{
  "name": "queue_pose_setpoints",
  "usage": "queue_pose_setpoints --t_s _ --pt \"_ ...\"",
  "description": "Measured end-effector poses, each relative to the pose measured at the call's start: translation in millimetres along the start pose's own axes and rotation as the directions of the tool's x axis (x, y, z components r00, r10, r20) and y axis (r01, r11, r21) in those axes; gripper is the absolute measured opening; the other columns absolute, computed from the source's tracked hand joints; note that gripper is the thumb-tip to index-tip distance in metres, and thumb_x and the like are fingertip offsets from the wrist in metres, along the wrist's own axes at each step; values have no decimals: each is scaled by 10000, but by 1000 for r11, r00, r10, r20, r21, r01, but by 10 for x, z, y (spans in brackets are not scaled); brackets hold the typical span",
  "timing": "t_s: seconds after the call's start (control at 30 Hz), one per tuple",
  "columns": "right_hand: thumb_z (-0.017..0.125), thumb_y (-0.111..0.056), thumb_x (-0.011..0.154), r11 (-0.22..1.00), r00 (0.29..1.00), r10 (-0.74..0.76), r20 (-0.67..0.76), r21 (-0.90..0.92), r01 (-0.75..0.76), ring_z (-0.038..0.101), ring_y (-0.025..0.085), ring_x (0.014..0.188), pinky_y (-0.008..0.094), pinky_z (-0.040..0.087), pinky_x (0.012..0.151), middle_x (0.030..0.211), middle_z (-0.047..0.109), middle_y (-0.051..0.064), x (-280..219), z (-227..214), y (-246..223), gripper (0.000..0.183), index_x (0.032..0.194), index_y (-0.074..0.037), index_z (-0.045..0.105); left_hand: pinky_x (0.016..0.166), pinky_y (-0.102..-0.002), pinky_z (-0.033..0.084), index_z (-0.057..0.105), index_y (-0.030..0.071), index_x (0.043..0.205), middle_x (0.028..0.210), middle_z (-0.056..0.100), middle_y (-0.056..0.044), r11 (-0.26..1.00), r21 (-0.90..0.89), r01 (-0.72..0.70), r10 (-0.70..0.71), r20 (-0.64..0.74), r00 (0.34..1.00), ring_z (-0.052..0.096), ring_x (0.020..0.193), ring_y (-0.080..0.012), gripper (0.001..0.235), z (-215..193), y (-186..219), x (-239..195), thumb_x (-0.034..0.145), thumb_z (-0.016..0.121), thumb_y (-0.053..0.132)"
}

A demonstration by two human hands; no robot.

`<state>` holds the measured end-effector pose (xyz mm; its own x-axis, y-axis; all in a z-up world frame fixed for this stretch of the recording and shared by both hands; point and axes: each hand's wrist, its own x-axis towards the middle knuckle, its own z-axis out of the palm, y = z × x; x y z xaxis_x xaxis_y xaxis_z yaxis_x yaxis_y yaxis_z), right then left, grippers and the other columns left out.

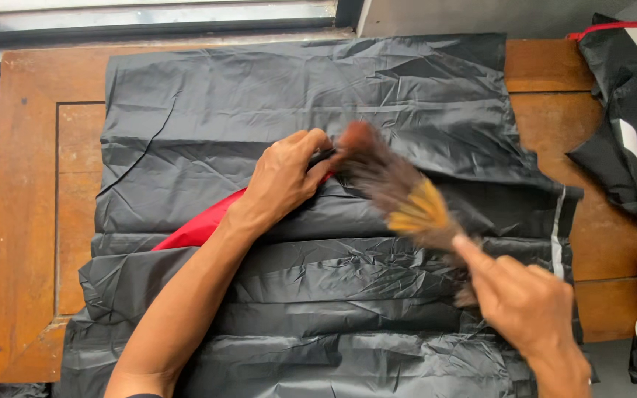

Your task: The person uses a feather duster to sweep a black garment with red accents that is laid out on a wooden table. They repeatedly fold the garment and continue to sweep its surface.

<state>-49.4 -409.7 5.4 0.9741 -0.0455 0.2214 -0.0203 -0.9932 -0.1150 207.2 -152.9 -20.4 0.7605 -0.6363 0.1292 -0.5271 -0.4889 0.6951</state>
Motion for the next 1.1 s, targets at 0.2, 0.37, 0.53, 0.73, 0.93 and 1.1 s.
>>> queue_pose_setpoints --t_s 0.2,0.37,0.53,0.73,0.93,1.1 --pt "484 -368 974 752 751 634 186 -374 -542 686 316 904 467 524 657 983 715 -27 95 -188 236 445 1387 -528 529 612 -481 448 514 156 1036 940 611 -61 998 21 53 -54 29 998 585 705 -373 192 12 12 3 876 603 215" --pt "637 -223 958 956 964 266 15 -133 -261 642 112 693 312 546 659 1113 706 -128 -17 -222 -39 376 1312 -350 652 611 -458 449 470 142 1035 983 632 -47 1000 4 18 -18 25 1000 591 750 -341 231 6 5 -7 855 612 167" --pt "487 -403 937 834 828 499 258 -403 -377 713 339 689 513 548 572 793 722 -9 280 -153 -178 460 1375 -543 475 679 -449 432 456 88 1019 957 629 -118 996 9 -88 88 3 996 599 833 -364 263 33 -67 11 848 638 173" --pt "633 -258 968 750 750 576 326 153 -643 506 125 639 279 410 668 675 610 12 2 -365 81 170 948 -101 697 1008 -475 391 282 42 1424 1411 380 -222 946 213 -242 226 96 969 455 1258 -396 770 -328 288 -268 849 732 289" --pt "660 -436 849 650 294 613 734 -256 -716 564 158 558 291 436 595 704 644 -9 3 -564 -22 311 758 -147 728 686 -452 425 510 100 948 997 526 -120 909 91 -406 317 483 816 532 803 -329 352 -897 669 -1011 926 553 449" --pt "751 -331 796 664 518 633 576 -58 -746 539 152 681 291 386 690 793 589 3 -329 -393 63 277 772 -61 693 751 -375 489 471 150 1257 1193 529 -79 796 520 -310 70 429 901 562 1024 -248 664 -982 176 -1602 713 677 470"
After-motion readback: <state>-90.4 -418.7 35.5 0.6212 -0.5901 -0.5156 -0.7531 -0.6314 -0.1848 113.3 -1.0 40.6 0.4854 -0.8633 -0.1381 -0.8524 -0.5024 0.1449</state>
